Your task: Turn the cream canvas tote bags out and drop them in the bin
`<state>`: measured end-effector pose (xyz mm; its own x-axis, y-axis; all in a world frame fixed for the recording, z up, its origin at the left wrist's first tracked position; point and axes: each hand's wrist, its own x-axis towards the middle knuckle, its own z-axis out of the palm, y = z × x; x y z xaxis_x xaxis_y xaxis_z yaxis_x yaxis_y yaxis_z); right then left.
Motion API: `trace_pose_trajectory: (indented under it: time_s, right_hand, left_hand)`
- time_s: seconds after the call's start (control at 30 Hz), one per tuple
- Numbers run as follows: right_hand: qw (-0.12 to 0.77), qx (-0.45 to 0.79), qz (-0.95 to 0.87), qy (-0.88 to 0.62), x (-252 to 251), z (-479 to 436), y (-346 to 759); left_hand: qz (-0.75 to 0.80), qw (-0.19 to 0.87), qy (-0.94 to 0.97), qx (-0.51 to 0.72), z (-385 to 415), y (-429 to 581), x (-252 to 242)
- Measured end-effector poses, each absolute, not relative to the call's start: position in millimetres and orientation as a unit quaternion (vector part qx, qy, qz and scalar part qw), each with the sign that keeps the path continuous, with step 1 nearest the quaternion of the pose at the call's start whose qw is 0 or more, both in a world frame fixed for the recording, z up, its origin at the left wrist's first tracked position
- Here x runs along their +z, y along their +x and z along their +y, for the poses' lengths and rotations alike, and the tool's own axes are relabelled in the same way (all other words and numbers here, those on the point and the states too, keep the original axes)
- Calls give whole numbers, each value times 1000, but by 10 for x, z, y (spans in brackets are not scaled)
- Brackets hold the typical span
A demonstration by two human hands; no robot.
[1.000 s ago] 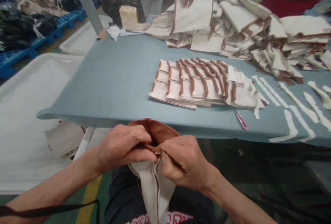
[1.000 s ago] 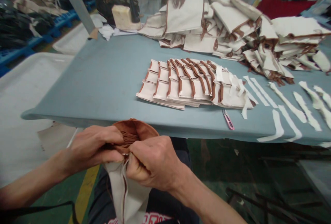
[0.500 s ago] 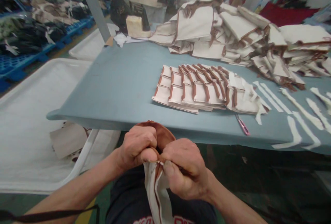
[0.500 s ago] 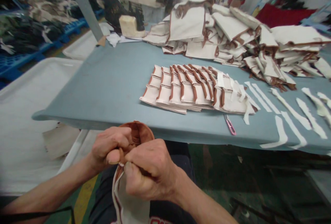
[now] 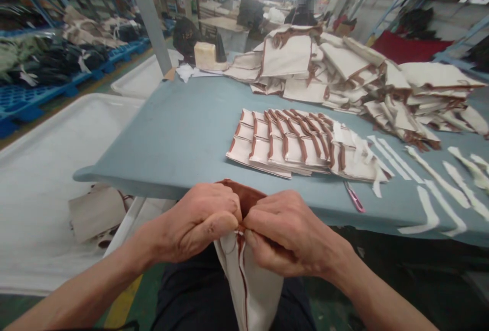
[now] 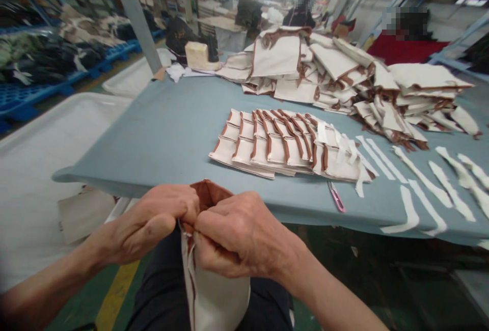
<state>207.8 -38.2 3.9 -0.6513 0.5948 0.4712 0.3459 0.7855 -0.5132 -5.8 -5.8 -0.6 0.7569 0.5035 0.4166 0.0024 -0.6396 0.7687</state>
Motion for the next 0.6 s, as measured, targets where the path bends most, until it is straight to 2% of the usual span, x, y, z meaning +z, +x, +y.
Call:
trace_pose_trajectory:
  time_s: [0.13,0.27,0.37,0.53,0.6]
  right_hand:
    - [296,158,-899,-281,70,-379,2110]
    - [288,178,-893,-295,50,-389,2138]
    - [309,273,-861,-297,-19,-390,2125]
    - [330,532,-715,-310,-261,-437,2032]
    - [328,598,-664,-308,-349,-464,1971]
  left_hand:
    - [207,409,856,237,-65,-52,39]
    - [223,475,816,241,-84,-29,-40]
    - [230,534,772,257,-124,-21,-85]
    - [246,568,744,252,-264,-13,-56]
    - [242,600,719,256,-327,10,-46]
